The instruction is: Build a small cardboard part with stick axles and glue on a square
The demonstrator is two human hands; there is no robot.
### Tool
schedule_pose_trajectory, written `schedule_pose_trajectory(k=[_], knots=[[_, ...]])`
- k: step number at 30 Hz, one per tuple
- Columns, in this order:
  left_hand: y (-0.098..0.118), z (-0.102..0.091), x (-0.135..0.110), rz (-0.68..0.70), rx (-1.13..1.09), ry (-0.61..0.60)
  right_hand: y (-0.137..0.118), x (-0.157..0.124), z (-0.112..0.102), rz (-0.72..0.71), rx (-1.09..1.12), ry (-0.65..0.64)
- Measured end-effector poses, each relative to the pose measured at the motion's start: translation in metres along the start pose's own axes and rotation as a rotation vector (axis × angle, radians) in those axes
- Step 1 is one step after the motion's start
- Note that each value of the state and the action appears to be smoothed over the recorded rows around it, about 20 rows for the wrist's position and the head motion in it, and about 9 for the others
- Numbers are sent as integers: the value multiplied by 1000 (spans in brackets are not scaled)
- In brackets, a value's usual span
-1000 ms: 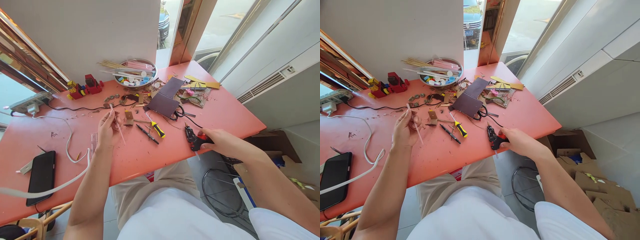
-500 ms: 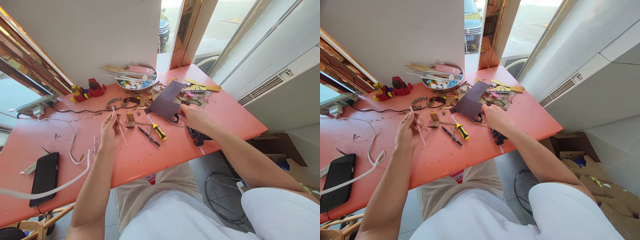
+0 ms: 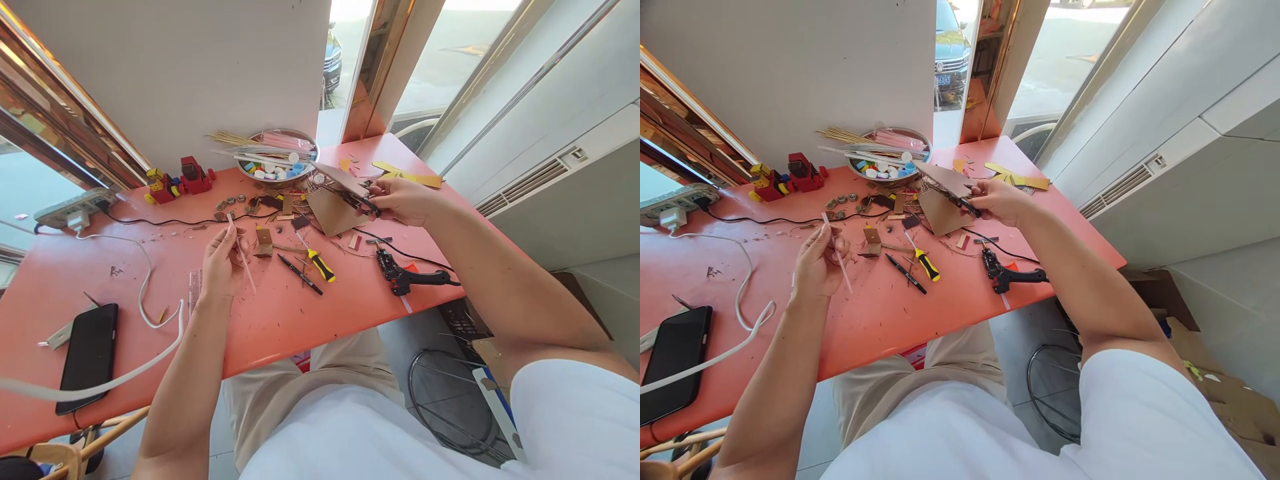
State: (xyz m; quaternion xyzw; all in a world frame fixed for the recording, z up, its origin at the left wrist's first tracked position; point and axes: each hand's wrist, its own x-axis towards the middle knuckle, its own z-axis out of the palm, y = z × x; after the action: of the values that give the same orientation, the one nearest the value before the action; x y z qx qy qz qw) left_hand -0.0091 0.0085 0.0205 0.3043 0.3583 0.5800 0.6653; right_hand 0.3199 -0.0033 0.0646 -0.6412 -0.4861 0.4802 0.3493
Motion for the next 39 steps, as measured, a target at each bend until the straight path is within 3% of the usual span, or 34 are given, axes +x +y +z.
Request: schedule_pose_trajectory(k=[5,11,18,26,32,39], knots=[[-1,-2,2,11,10,15,-1,-1,0,43,352,-29],[-1,-1,3,-2,10,52,7,2,-5,-16,519,11],[-4,-7,5,18,45,16,9,4,-13,-141,530,-49],[-4,-9,6,19,52,-7,-5,5,20,-112,332,119],[-3,-10,5,26,75,-12,-22,-3,30,-101,337,-112],[-3,-7,4,41,71,-24,-30,-3,44,-159,141,-172]])
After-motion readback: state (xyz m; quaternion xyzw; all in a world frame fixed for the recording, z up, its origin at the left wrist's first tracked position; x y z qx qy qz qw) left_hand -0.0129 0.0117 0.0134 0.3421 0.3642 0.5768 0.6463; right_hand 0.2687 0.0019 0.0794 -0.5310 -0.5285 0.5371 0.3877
